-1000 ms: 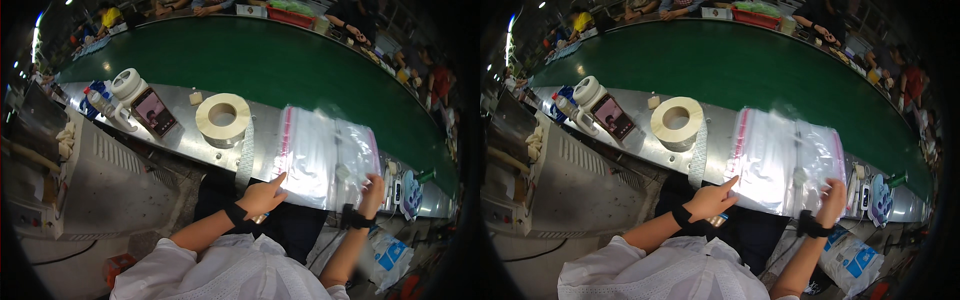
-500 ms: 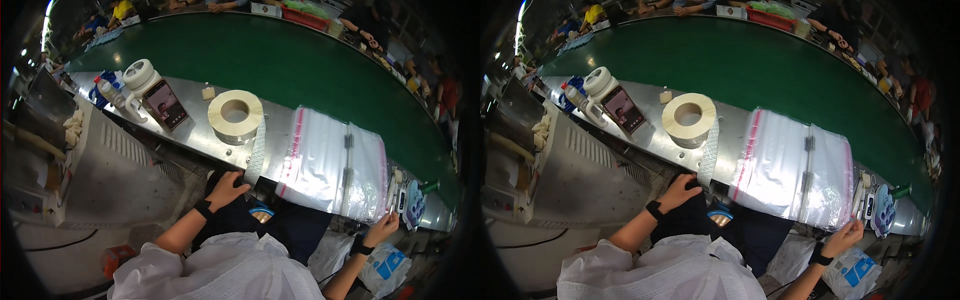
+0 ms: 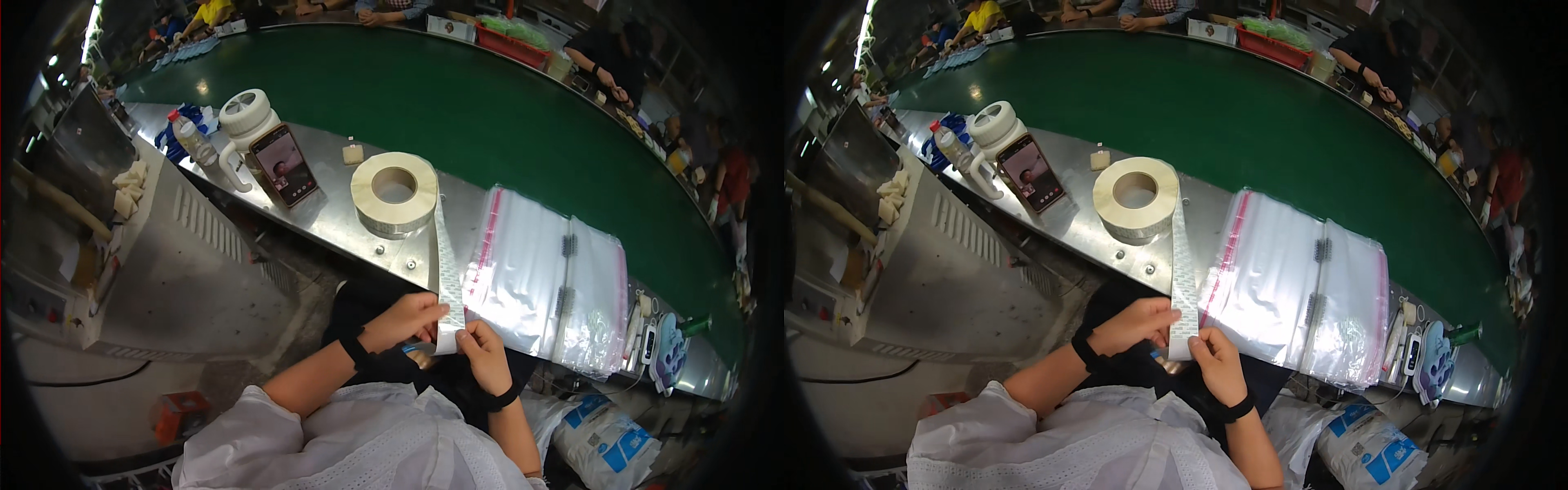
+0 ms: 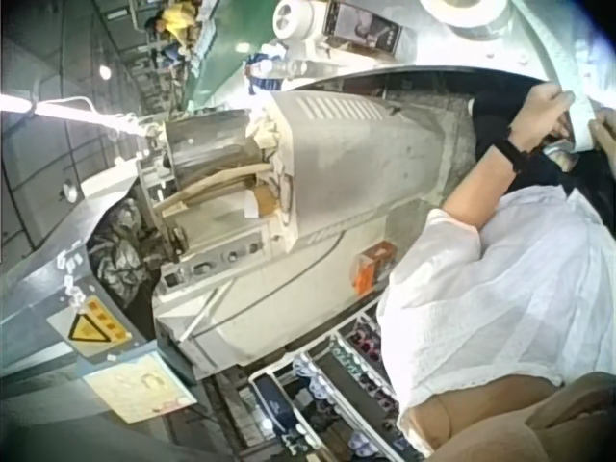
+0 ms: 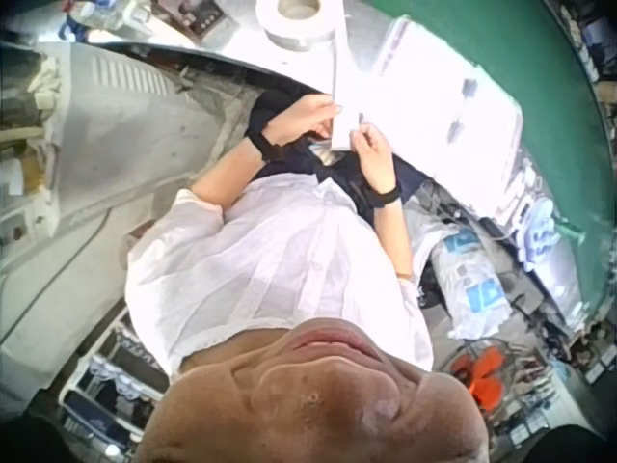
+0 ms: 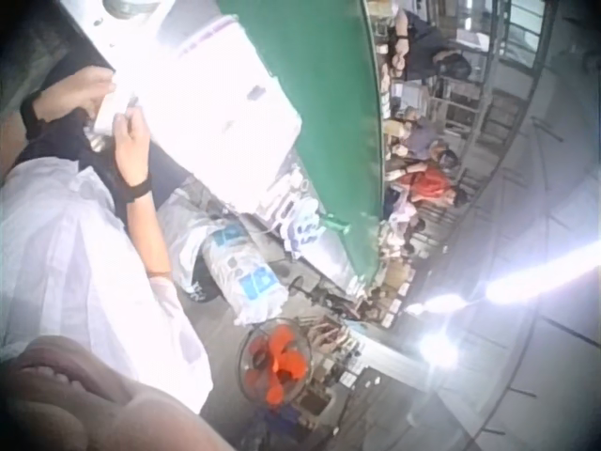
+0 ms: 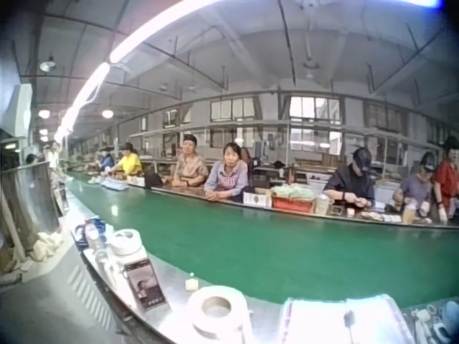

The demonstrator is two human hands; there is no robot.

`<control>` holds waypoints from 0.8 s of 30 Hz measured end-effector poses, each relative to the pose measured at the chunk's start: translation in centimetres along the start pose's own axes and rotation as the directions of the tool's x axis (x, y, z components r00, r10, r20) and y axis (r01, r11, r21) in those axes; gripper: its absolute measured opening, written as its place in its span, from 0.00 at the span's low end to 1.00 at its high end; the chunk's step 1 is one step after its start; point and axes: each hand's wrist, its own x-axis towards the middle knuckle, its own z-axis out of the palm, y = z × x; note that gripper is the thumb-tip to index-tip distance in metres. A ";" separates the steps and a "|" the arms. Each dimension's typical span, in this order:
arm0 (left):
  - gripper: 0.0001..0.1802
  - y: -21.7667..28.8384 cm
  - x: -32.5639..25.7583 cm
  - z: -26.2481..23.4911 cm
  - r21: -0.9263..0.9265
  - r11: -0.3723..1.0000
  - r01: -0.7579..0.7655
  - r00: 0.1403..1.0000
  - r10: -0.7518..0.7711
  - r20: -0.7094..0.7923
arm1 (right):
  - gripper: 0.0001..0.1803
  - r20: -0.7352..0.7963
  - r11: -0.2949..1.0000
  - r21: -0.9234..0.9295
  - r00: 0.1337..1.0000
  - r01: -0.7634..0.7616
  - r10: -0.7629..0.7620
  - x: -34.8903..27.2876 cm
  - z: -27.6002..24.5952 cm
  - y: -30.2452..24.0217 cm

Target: The person sits at a workstation and repeatedly places small white rectangular items into clear plastic zip-lock bags. They seal each bag and place it on a stack on the table. The process is repetitive and involves handling items one by one.

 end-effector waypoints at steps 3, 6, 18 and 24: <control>0.18 1.8 1.9 -2.2 -0.235 0.969 -0.072 0.993 0.046 -0.111 | 0.07 -0.020 0.999 0.034 1.000 -0.011 0.012 -0.4 -0.8 -0.3; 0.23 2.8 3.1 -5.1 -0.282 0.923 -0.261 0.941 0.177 -0.289 | 0.06 0.009 1.000 0.007 1.000 -0.019 0.019 -0.9 -1.4 -0.4; 0.28 0.1 -2.5 -3.2 0.078 0.973 -0.215 0.913 0.229 -0.337 | 0.08 0.310 0.962 -0.262 0.951 0.073 0.013 -1.8 -0.1 -0.2; 0.30 -1.2 -5.2 0.5 -0.044 0.958 -0.282 0.949 0.272 -0.163 | 0.07 0.133 0.974 -0.201 0.988 0.106 -0.081 0.3 2.7 -1.7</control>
